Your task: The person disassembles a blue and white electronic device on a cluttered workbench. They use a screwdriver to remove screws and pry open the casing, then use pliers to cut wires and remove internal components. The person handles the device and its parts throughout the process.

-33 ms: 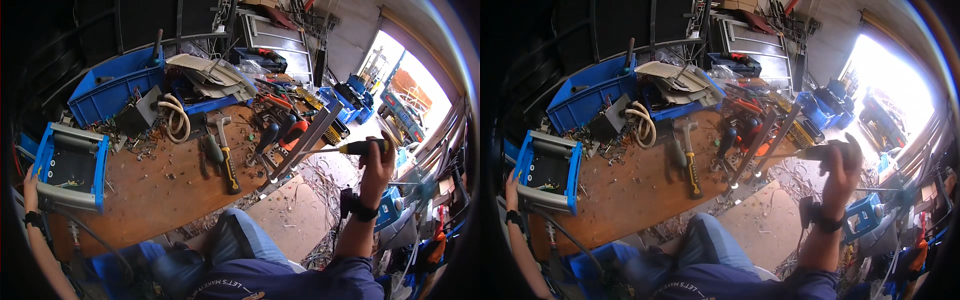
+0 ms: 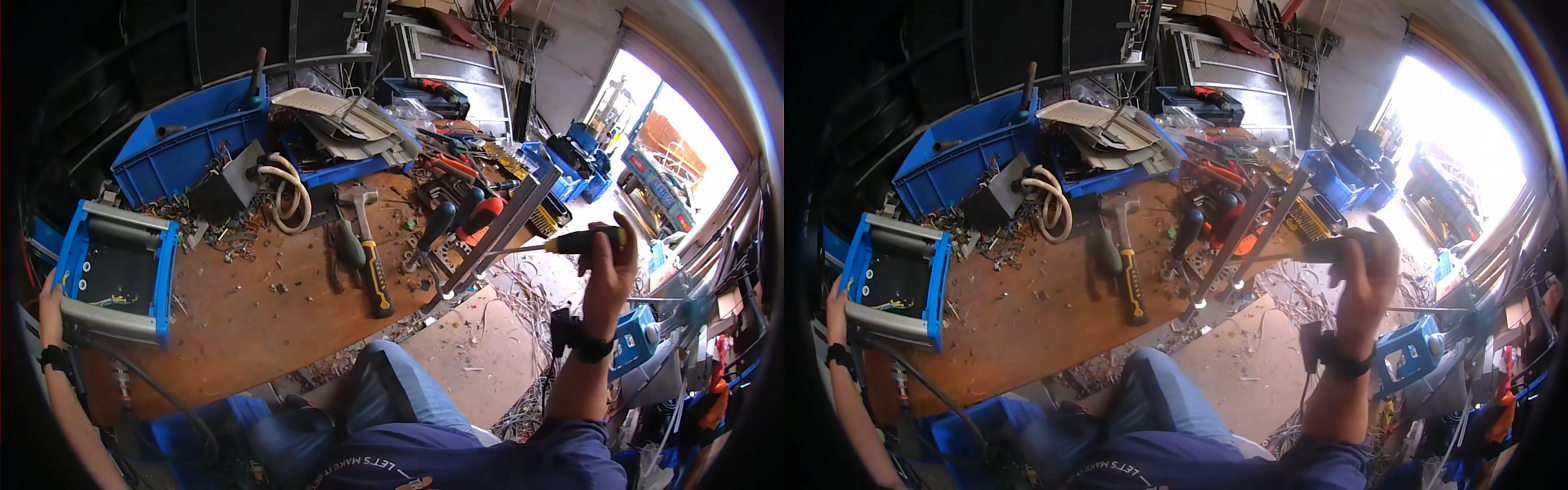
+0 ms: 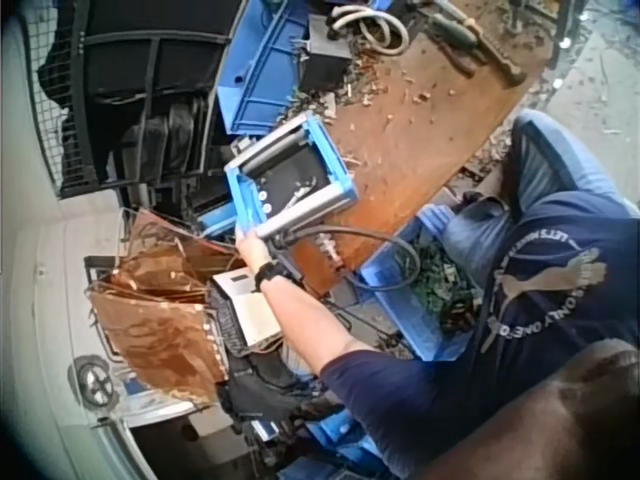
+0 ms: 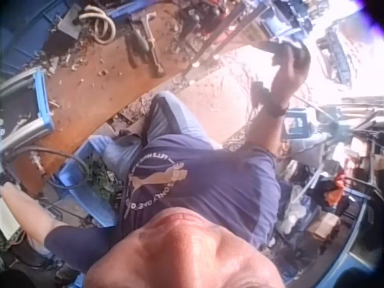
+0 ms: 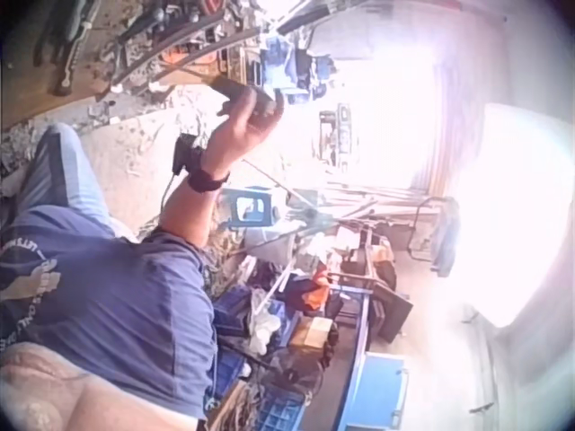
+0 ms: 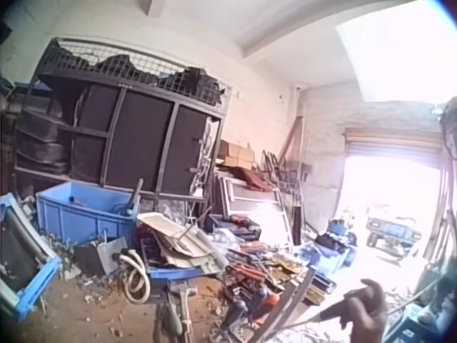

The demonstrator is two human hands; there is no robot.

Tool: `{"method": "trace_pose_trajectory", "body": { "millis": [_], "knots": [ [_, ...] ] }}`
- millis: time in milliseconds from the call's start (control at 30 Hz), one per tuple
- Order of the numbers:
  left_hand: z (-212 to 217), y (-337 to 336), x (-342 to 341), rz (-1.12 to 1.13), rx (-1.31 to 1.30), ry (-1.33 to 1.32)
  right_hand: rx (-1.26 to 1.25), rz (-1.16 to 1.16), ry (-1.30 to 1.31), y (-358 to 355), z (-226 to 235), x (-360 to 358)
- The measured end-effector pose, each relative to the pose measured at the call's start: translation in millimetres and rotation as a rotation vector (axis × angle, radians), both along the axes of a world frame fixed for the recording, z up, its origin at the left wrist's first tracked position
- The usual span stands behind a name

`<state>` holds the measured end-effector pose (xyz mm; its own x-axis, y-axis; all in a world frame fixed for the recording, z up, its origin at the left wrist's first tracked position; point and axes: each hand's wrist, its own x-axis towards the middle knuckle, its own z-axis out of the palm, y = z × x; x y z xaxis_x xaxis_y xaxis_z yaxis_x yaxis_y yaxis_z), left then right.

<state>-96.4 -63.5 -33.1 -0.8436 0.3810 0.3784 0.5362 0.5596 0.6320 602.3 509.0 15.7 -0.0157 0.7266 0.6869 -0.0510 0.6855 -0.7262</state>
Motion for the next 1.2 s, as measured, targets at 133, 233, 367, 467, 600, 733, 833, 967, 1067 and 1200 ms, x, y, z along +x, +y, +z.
{"method": "trace_pose_trajectory", "body": {
  "millis": [133, 233, 367, 467, 600, 733, 833, 967, 1067, 1200],
  "knots": [
    [-2, 2, 1, -0.004, -0.002, -0.015, -0.004, 0.110, -0.072, 10, -27, -28],
    [-5, 2, 1, -0.007, 0.073, -0.024, -0.034, 0.143, -0.093, 4, -33, -45],
    [-4, -1, -2, -0.024, 0.054, 0.002, -0.047, 0.089, -0.130, 5, -34, -53],
    [-5, -4, -1, -0.006, 0.046, -0.004, -0.002, 0.063, -0.190, 11, -35, -55],
    [-5, 8, 5, 0.021, 0.038, 0.001, 0.013, 0.081, -0.193, 14, -37, -54],
    [1, 5, 8, -0.005, 0.036, 0.014, -0.020, 0.075, -0.221, 11, -29, -59],
    [2, 7, 11, 0.004, 0.040, -0.001, -0.103, 0.028, -0.315, 8, -17, -60],
    [2, 15, 19, -0.005, 0.059, -0.035, -0.174, 0.137, -0.320, 10, -5, -56],
    [4, 16, 23, -0.010, 0.057, -0.033, -0.195, 0.228, -0.245, 7, -4, -59],
    [5, 17, 26, -0.012, 0.057, -0.031, -0.197, 0.173, -0.265, 5, -1, -63]
  ]
}}
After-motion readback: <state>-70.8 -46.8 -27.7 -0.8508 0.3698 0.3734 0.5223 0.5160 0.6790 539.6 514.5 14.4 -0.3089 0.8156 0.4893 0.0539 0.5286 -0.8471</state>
